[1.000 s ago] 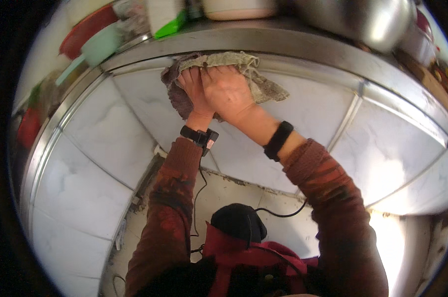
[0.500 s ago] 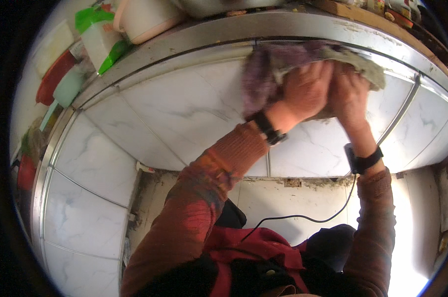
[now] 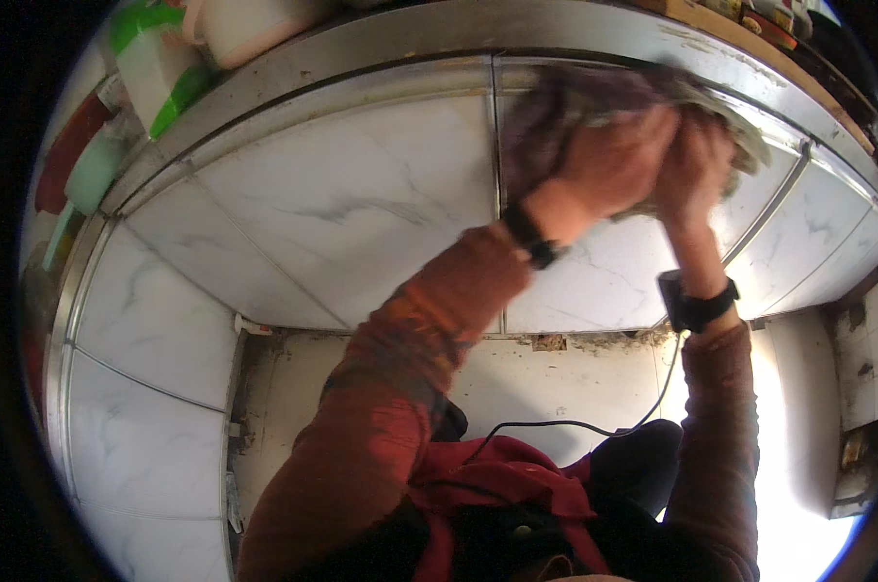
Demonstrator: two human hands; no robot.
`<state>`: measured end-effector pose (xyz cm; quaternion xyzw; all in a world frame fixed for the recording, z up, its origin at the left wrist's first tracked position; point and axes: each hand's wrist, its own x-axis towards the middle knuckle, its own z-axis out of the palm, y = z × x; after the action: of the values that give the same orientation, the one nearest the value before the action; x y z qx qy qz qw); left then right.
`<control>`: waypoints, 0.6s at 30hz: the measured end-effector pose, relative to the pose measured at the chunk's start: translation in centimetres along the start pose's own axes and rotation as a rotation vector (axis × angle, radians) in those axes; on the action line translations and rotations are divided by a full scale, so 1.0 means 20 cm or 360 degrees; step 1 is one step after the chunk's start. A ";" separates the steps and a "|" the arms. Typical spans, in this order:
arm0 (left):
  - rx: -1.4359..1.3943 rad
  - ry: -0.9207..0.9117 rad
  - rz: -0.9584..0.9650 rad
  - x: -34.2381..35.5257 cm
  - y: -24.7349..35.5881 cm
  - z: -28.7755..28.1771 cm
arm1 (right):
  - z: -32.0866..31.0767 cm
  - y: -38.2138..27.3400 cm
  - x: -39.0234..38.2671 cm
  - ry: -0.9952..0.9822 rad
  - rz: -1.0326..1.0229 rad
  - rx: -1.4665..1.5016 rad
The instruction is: The person wipes a white tiled wall and countertop using a cloth. They repeatedly rub the surface with one hand while the other hand rests on the wall for support.
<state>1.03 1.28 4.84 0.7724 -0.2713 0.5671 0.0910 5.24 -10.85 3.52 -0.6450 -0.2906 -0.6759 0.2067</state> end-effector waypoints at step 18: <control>0.1365 0.0095 -0.0273 -0.80 -1.07 -1.23 | 0.52 -1.48 0.33 0.0108 -0.0324 0.1212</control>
<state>-11.46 35.24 2.07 0.7432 0.0565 0.6410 -0.1833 -6.83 18.84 6.35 -0.4672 -0.5760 -0.5578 0.3726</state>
